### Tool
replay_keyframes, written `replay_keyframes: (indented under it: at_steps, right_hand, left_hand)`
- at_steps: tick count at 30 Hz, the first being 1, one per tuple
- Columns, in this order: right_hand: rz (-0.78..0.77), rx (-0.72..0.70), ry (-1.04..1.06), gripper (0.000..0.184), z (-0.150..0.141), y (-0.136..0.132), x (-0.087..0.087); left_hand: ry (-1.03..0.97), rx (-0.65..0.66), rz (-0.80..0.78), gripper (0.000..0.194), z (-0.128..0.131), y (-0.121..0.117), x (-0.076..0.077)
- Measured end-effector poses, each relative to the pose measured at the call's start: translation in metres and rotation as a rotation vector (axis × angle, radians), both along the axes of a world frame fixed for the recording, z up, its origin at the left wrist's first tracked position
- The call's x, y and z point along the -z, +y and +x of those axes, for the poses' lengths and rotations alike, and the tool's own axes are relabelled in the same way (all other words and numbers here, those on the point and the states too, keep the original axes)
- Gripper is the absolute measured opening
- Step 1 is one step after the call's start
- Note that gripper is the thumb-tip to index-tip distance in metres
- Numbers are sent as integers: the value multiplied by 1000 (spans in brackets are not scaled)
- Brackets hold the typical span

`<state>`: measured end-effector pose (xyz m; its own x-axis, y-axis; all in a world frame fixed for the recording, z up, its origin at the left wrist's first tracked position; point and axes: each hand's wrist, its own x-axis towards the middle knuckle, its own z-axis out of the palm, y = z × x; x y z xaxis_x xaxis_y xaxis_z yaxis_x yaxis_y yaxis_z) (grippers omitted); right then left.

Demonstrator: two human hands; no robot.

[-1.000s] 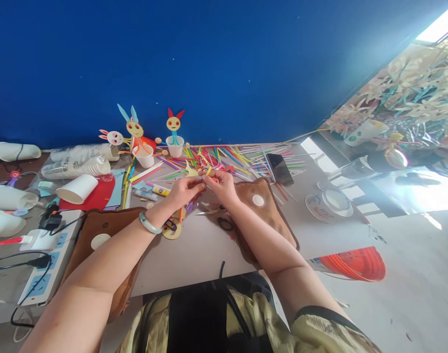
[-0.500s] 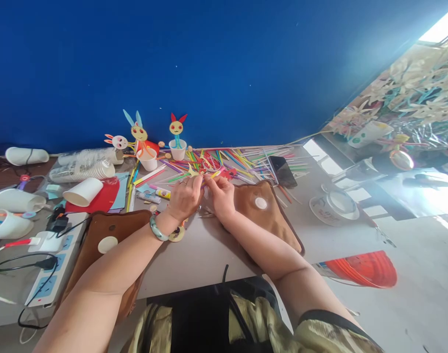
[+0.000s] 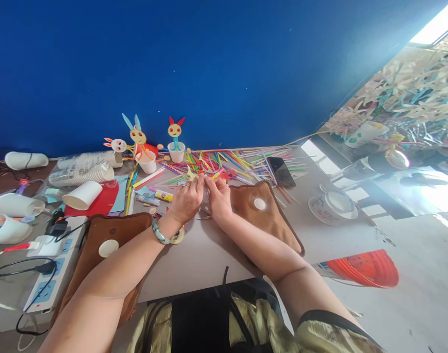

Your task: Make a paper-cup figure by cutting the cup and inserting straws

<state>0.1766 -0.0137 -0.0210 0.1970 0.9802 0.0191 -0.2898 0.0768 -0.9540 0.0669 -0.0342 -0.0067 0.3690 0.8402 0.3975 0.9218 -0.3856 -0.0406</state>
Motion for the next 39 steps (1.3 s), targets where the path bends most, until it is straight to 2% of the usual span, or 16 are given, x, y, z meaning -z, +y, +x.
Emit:
replay_keyframes:
  at_steps: [6,10,15,19,23,27,30,32,35,39]
  right_hand:
    - [120,30,-172,40,2,3,7]
    - [149,-6,-223,40,4,3,7]
    - [143,-40,-189,41,7,1,1]
    - [40,-124,-156,45,11,4,-2]
    - [1,-220,-127,37,13,8,-1]
    - [195,-178,-173,44,15,7,2]
    - [369,-158,-342,54,16,5,3]
    - [435,-143,-504,45,17,3,2]
    - [504,-105,-674,22,18,0,0]
    - [642,-35,-742,16,19,-3,-4]
  left_hand:
    - [-32,-5,-91,48,2,1,-1]
    - [-137,-13,-122,43,-3,6,-1]
    - [-534,-13,-185,33,-14,18,-2]
    - [-830,15,-264,34,-24,31,3]
    - [-936,32,-312,36,-28,37,4]
    - [-988,24,-297,28,-27,36,0]
    - [-1024,32,-256,23,-27,34,-3]
    - [-1045,43,-237,24,-28,34,-2]
    - [-1075,55,-231,28,-28,34,-1]
    - [-1091,77,-263,35,-29,32,-2]
